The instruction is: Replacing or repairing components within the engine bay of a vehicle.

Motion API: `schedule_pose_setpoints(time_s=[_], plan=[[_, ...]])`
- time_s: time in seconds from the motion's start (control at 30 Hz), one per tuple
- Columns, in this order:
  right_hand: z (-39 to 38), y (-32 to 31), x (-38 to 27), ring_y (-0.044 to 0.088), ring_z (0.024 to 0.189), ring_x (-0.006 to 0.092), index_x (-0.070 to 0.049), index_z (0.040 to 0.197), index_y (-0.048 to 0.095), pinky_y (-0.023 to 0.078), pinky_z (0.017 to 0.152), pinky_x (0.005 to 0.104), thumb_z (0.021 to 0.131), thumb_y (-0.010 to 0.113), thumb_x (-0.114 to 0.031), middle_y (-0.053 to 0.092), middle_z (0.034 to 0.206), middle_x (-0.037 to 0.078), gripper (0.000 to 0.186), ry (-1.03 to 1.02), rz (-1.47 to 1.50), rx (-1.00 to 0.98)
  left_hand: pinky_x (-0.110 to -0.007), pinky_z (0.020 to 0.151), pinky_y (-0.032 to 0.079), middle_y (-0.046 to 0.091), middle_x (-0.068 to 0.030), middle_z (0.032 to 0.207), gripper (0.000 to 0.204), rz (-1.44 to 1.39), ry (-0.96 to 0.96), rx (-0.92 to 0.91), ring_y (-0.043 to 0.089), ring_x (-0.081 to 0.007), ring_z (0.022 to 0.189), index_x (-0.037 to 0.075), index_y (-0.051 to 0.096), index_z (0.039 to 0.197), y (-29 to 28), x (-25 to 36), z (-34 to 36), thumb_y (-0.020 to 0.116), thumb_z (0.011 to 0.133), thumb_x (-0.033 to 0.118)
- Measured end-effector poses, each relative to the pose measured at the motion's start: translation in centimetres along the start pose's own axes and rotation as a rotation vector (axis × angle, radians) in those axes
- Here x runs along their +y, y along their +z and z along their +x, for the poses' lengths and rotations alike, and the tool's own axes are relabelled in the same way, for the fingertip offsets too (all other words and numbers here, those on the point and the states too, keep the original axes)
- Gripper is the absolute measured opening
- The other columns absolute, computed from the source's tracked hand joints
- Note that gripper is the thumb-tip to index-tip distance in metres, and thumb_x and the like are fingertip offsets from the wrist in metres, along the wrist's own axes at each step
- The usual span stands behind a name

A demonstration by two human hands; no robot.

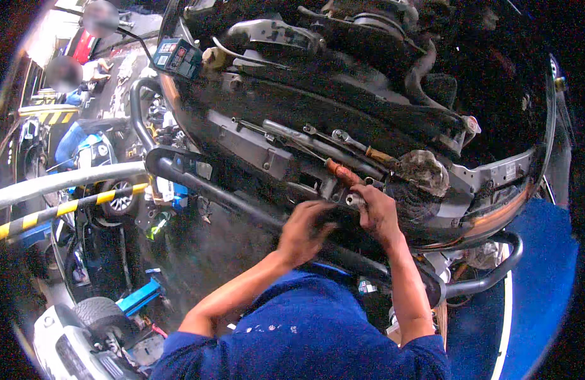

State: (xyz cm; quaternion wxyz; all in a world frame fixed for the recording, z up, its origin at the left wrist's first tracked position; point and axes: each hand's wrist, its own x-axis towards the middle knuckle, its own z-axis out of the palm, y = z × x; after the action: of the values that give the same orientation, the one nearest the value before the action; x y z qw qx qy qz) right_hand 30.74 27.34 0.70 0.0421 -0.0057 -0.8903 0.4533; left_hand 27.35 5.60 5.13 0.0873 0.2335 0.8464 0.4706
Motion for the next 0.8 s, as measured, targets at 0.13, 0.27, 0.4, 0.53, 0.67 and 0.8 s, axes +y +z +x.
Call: schedule_pose_setpoints(time_s=[0.13, 0.27, 0.4, 0.53, 0.67, 0.8], plan=[[0.2, 1.4, 1.5, 0.068, 0.084, 0.039, -0.007, 0.109, 0.066, 0.054, 0.071, 0.0395, 0.088, 0.065, -0.004, 0.068, 0.091, 0.02, 0.021, 0.079, 0.081, 0.153, -0.047, 0.082, 0.052, 0.065, -0.0225, 0.101, 0.017, 0.385, -0.415, -0.01, 0.063, -0.0407, 0.093, 0.002, 0.061, 0.102, -7.4, -7.3, -10.4, 0.061, 0.096, 0.017], [0.0, 1.8, 2.7, 0.07, 0.083, 0.038, -0.009, 0.108, 0.067, 0.055, 0.069, 0.0443, 0.089, 0.067, -0.016, 0.071, 0.094, 0.017, 0.02, 0.299, 0.065, 0.105, -0.056, 0.084, 0.049, 0.067, -0.0265, 0.1, 0.044, 0.753, -1.024, -0.354, 0.065, -0.0466, 0.091, -0.002, 0.063, 0.106, -8.7, -13.7, -20.4, 0.041, 0.102, 0.036], [0.0, 1.5, 2.9, 0.07, 0.089, 0.0384, -0.013, 0.108, 0.069, 0.056, 0.073, 0.0442, 0.089, 0.068, -0.017, 0.072, 0.097, 0.017, 0.02, 0.232, 0.11, 0.183, -0.055, 0.069, 0.052, 0.067, -0.0294, 0.083, 0.04, 0.752, -0.661, -0.719, 0.067, -0.0463, 0.079, 0.001, 0.067, 0.094, -8.6, -16.3, -25.5, 0.054, 0.097, 0.038], [0.1, 1.4, 2.3, 0.069, 0.083, 0.0398, -0.007, 0.105, 0.067, 0.053, 0.066, 0.039, 0.09, 0.069, -0.015, 0.069, 0.092, 0.02, 0.017, 0.212, 0.193, 0.232, -0.049, 0.072, 0.054, 0.069, -0.0224, 0.092, 0.03, 0.571, -0.646, -0.691, 0.068, -0.0399, 0.082, 0.013, 0.073, 0.103, -11.6, -13.4, -26.6, 0.048, 0.099, 0.03], [0.4, 0.9, 1.7, 0.07, 0.08, 0.0378, -0.01, 0.106, 0.067, 0.055, 0.064, 0.0399, 0.09, 0.07, -0.014, 0.07, 0.091, 0.019, 0.017, 0.236, 0.298, 0.207, -0.048, 0.067, 0.053, 0.067, -0.0209, 0.086, 0.022, 0.281, -0.71, -0.513, 0.066, -0.041, 0.077, 0.009, 0.069, 0.094, -13.9, -5.7, -25.6, 0.058, 0.096, 0.028], [0.6, 0.6, 1.3, 0.071, 0.084, 0.0361, -0.01, 0.105, 0.067, 0.055, 0.065, 0.038, 0.09, 0.07, -0.013, 0.07, 0.092, 0.018, 0.016, 0.189, 0.238, 0.272, -0.053, 0.064, 0.048, 0.062, -0.0296, 0.078, 0.037, 0.475, -0.672, -0.602, 0.06, -0.0513, 0.076, 0.001, 0.066, 0.084, -14.5, 0.6, -18.2, 0.065, 0.095, 0.036]])
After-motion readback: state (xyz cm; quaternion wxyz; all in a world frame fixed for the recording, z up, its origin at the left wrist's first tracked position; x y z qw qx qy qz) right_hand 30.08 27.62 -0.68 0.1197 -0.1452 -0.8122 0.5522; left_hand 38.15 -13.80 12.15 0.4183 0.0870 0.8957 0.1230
